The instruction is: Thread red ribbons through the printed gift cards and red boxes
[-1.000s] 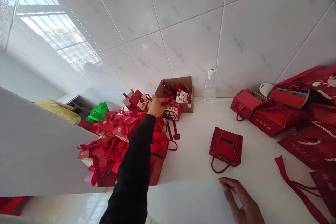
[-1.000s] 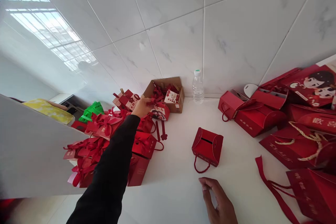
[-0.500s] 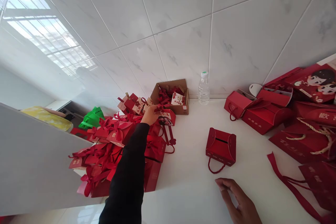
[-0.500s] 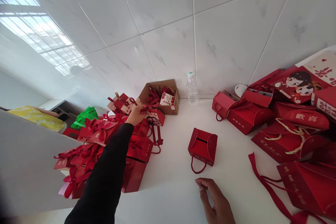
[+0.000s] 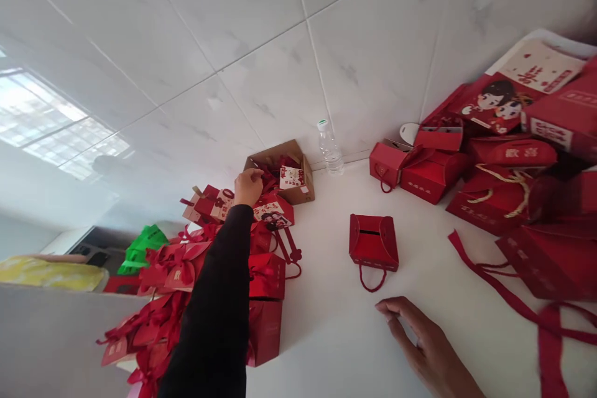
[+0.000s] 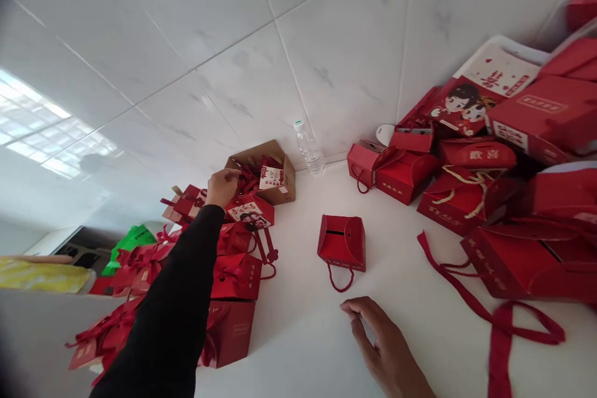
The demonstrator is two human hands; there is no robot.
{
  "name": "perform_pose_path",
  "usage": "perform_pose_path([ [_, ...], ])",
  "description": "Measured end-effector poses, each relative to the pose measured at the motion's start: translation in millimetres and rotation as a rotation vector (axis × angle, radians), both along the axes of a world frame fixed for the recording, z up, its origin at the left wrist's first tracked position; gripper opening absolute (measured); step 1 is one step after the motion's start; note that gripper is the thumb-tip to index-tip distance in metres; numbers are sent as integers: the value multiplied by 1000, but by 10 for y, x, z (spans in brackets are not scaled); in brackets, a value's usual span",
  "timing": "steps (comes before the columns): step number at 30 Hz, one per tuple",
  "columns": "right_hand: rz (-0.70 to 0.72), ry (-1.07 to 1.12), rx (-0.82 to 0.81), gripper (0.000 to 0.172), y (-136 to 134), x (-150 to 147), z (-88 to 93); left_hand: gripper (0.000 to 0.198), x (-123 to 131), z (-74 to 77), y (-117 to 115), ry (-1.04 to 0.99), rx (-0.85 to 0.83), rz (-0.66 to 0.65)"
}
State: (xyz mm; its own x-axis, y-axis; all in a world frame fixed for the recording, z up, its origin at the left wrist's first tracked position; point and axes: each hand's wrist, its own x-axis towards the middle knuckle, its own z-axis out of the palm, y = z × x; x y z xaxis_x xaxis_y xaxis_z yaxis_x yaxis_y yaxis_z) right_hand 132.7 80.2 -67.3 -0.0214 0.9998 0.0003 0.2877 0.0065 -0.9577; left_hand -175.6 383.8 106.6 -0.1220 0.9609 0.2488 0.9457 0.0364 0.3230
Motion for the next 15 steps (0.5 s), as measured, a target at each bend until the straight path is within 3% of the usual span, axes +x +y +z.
perform_pose_path([
  [4,-9,-3,8,25,1,-31,46,27,157,17,385,129,-252,-29],
  [8,-6,-25,0,25,23,-25,73,30,170,-32,559,202,-397,-41],
  [15,-55,5,-27,29,-25,-37,-56,24,-32,158,605,214,-317,-61],
])
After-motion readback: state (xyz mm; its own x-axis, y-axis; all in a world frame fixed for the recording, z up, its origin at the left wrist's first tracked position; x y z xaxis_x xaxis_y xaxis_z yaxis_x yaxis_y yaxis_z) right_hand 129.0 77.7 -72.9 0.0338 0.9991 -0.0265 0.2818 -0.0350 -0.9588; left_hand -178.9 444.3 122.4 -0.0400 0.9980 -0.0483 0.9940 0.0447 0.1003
